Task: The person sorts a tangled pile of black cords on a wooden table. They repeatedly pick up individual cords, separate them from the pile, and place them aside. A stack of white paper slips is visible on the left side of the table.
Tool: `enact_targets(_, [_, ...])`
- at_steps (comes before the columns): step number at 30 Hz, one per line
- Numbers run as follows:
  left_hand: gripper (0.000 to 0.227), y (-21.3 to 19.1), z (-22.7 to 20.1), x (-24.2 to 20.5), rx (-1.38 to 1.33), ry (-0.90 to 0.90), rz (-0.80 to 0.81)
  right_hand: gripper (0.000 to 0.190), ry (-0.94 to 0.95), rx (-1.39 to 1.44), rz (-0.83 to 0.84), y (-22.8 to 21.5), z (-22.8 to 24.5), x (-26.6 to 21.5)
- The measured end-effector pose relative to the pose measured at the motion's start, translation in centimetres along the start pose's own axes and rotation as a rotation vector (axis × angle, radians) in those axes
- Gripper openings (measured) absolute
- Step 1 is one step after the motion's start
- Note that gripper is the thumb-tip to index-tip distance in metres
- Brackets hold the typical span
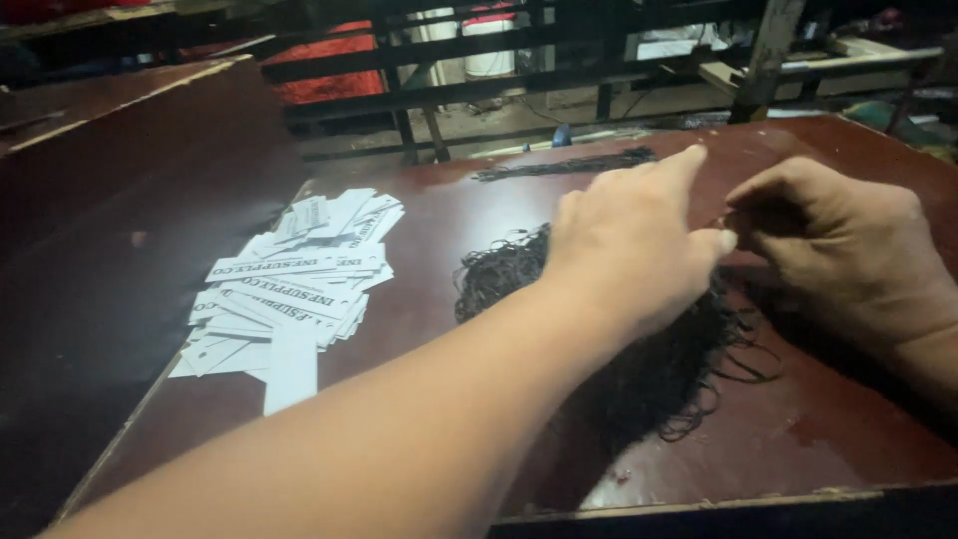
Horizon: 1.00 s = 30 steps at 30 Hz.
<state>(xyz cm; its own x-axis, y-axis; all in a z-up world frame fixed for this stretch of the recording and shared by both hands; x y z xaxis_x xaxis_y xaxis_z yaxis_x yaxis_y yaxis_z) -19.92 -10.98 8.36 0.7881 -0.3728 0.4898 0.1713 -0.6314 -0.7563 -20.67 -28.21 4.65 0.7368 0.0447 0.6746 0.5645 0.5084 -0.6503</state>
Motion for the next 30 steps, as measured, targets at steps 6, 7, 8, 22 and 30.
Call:
enact_targets(6, [0.039,3.1,-1.1,1.5,0.033,-0.244,0.349,0.021,-0.127,0.004,-0.053,-0.6,1.3,-0.1])
enact_targets(7, [0.033,3.0,-0.8,1.6,0.061,-0.275,0.364,0.019,-0.140,-0.028,-0.047,-0.5,1.2,0.0])
enact_targets(8, [0.031,2.7,-0.4,1.7,0.091,-0.306,0.375,0.018,-0.157,-0.060,-0.043,-0.3,1.1,0.3])
enact_targets(22, [0.018,0.6,2.8,1.1,0.127,-0.149,0.281,0.017,-0.033,-0.076,0.026,0.0,1.6,0.4])
enact_targets(30, [0.014,1.5,5.8,-0.5,0.164,0.003,0.057,0.012,0.056,-0.042,0.104,0.0,3.1,0.4])
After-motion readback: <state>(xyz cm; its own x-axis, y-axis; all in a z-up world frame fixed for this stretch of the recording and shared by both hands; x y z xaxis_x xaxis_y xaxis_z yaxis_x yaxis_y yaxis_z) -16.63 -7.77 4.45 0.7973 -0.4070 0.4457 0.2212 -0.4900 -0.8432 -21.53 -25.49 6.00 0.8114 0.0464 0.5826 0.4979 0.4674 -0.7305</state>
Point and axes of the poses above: each hand's wrist, its own x-axis towards the middle knuckle, its own y-axis out of the palm, z = x × y, the point moved 7 cm from there along x, towards the middle knuckle, and after that the axes turned 5 degrees about -x, right-handed, at the moved point
